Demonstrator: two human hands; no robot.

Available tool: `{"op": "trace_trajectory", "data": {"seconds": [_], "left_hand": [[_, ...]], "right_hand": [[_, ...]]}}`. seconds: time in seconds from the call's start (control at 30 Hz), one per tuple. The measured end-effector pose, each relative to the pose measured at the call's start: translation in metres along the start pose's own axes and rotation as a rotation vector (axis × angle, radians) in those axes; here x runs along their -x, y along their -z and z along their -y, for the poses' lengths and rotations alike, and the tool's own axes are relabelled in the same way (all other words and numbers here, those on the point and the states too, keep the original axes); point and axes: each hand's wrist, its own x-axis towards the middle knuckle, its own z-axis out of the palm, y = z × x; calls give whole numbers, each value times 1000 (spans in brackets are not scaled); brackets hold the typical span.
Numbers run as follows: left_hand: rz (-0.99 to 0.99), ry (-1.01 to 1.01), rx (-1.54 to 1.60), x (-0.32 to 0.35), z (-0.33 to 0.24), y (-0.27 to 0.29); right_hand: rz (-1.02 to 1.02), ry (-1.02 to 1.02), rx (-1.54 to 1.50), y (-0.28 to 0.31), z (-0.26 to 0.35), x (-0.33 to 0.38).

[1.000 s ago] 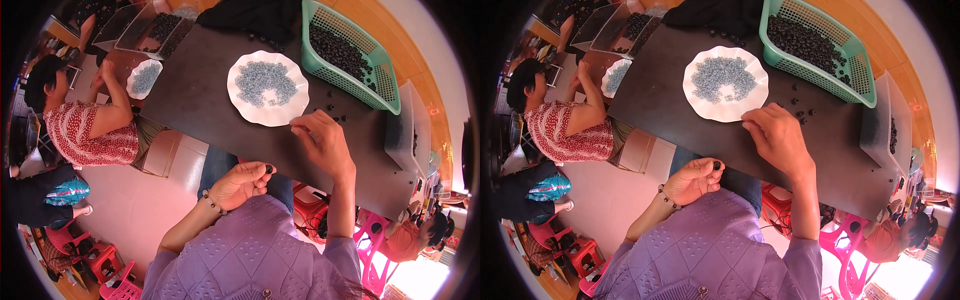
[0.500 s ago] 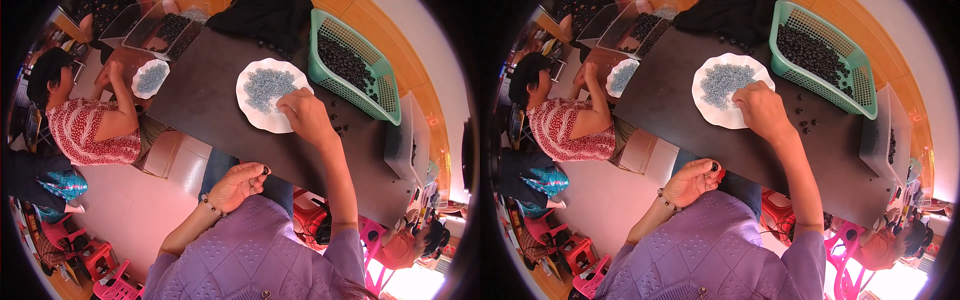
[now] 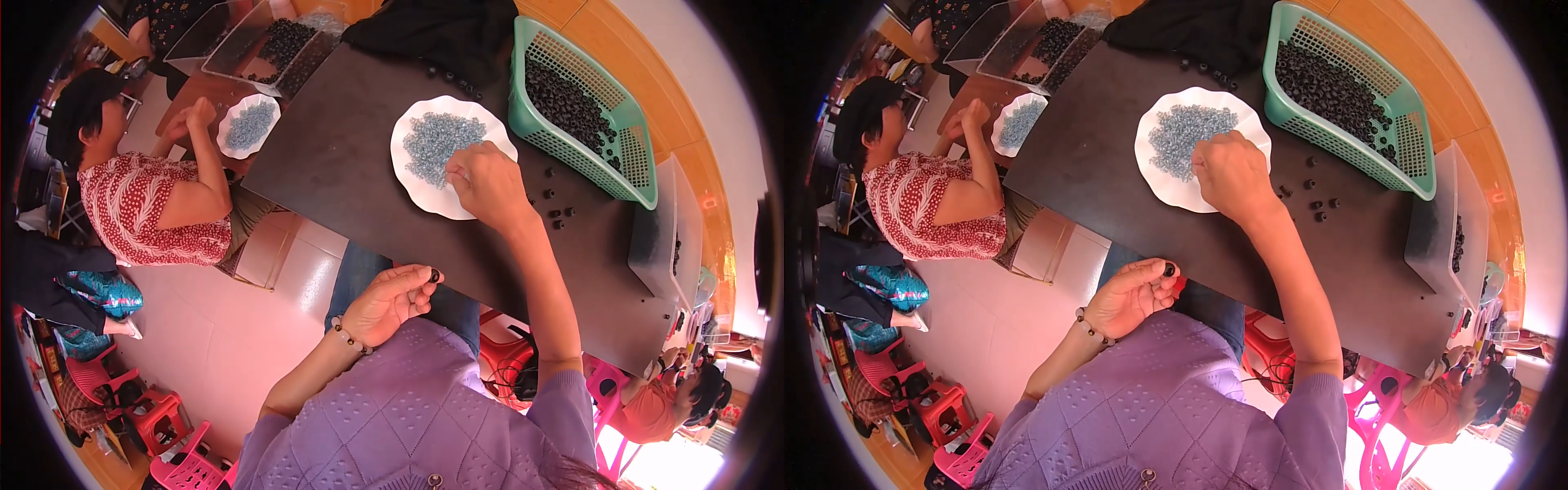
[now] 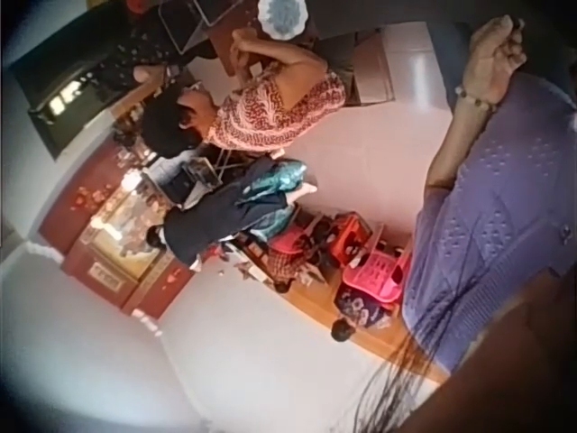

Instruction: Sorting and inspecting small black items, such as seeds or electronic components, at a manual workstation.

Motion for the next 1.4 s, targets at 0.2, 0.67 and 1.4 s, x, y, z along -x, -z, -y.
{"op": "trace_trajectory", "data": {"seconds": [0.2,0.67,1.4], "left_hand": [[-8,-11,37,1,-3,-2],[29,-307,3,-15,-13,-34],[141,-260,81,-12,28,-26]], "right_hand": [[-32,1,-55,6,1,3],[-249,139,-239,74,46,59],[-130,47,-536,66,51,109]]}}
